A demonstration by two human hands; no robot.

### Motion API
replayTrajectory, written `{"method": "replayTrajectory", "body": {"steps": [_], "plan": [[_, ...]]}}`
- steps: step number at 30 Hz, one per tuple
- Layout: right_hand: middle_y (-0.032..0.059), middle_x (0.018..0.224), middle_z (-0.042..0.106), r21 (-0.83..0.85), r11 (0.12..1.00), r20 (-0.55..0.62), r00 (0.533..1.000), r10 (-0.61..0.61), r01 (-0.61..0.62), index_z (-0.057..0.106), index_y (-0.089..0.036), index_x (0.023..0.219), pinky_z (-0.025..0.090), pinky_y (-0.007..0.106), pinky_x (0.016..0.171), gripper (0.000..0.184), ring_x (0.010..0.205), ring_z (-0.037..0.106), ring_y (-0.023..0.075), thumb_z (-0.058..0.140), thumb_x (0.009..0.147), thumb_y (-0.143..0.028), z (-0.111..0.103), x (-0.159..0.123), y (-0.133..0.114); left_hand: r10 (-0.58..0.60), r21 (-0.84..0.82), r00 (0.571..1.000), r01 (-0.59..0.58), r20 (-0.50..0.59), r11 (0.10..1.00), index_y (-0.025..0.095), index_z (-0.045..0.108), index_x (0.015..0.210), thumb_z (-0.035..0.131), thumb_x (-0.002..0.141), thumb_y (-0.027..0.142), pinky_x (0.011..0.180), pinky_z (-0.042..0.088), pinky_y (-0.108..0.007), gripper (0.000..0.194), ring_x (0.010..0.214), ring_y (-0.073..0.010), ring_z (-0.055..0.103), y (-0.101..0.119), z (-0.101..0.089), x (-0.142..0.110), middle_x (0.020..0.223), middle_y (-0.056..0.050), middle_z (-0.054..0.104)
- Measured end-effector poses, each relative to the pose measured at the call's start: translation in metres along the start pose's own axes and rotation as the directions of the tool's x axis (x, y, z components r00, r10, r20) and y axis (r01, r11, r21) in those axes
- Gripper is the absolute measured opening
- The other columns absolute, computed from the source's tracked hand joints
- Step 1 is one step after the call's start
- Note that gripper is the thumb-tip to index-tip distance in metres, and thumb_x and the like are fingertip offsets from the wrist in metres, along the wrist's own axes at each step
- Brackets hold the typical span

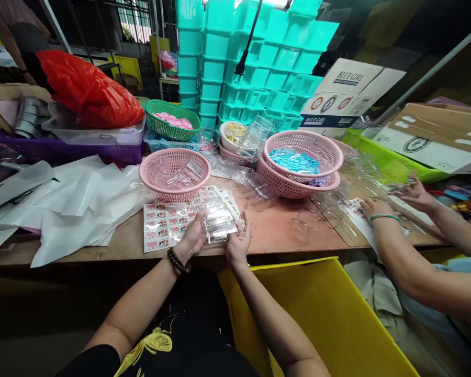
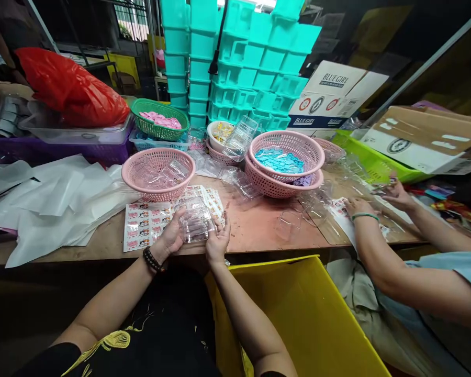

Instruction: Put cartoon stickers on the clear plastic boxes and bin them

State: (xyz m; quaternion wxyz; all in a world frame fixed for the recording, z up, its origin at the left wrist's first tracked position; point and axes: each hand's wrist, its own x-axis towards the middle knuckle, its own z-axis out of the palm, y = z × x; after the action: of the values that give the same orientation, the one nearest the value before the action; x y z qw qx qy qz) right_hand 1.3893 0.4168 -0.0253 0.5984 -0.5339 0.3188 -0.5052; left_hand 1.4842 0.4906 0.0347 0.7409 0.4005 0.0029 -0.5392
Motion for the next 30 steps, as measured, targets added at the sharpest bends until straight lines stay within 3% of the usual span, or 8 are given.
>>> {"method": "replayTrajectory", "body": {"steps": [6, 11, 17, 24, 30], "plan": [[0.0161, 0.121, 0.068, -0.065, 0.997, -0.018, 0.999, -0.033, 0.032, 0.029, -0.020, 0.152, 0.054, 0.040, 0.096, 0.080, 0.107, 0.068, 0.0205, 0.064, 0.082, -0.039, -0.001, 0.002, 0.001, -0.010, 0.090, 1.000, 0.011, -0.014, 0.996, 0.011, 0.065, 0.104, 0.063, 0.090, 0.046, 0.076, 0.062, -0.035, 0.038, 0.079, -0.0225, 0.075, 0.003, -0.011, 0.001, 0.088, -0.013, 0.076], [0.0169, 0.122, 0.066, -0.111, 0.994, -0.041, 0.999, -0.018, 0.014, 0.027, -0.021, 0.153, 0.059, 0.036, 0.084, 0.080, 0.102, 0.070, 0.0214, 0.062, 0.082, -0.035, -0.004, -0.001, -0.011, -0.019, 0.054, 0.999, 0.017, 0.046, 0.998, 0.011, 0.065, 0.106, 0.066, 0.086, 0.056, 0.084, 0.061, -0.039, 0.050, 0.091, -0.0271, 0.075, -0.005, -0.012, 0.001, 0.100, -0.018, 0.075], [0.0165, 0.121, 0.066, -0.133, 0.991, -0.061, 0.998, -0.024, 0.015, 0.027, -0.020, 0.155, 0.059, 0.033, 0.078, 0.083, 0.093, 0.070, 0.0192, 0.062, 0.081, -0.033, -0.010, 0.003, -0.020, 0.018, 0.029, 0.997, -0.016, -0.077, 0.999, 0.014, 0.057, 0.114, 0.066, 0.084, 0.061, 0.083, 0.061, -0.042, 0.057, 0.093, -0.0277, 0.074, 0.002, -0.014, 0.001, 0.117, -0.022, 0.070], [0.0071, 0.102, 0.071, 0.077, 0.989, 0.030, 0.992, 0.121, -0.123, 0.038, -0.023, 0.150, 0.059, 0.034, 0.082, 0.088, 0.092, 0.069, 0.0186, 0.075, 0.070, -0.027, -0.006, 0.002, -0.022, 0.026, 0.044, 0.996, -0.030, 0.090, 0.999, 0.014, 0.066, 0.106, 0.070, 0.083, 0.052, 0.084, 0.061, -0.042, 0.044, 0.093, -0.0270, 0.073, 0.000, -0.013, -0.005, 0.106, -0.016, 0.074], [0.0060, 0.106, 0.068, 0.073, 0.984, 0.014, 0.986, 0.165, -0.165, 0.032, -0.029, 0.153, 0.061, 0.032, 0.074, 0.091, 0.086, 0.069, 0.0170, 0.074, 0.072, -0.028, -0.002, -0.003, -0.027, -0.008, 0.021, 0.998, 0.007, 0.065, 1.000, 0.016, 0.065, 0.109, 0.075, 0.080, 0.048, 0.084, 0.061, -0.044, 0.045, 0.091, -0.0266, 0.074, -0.004, -0.016, -0.007, 0.101, -0.012, 0.073]]}}
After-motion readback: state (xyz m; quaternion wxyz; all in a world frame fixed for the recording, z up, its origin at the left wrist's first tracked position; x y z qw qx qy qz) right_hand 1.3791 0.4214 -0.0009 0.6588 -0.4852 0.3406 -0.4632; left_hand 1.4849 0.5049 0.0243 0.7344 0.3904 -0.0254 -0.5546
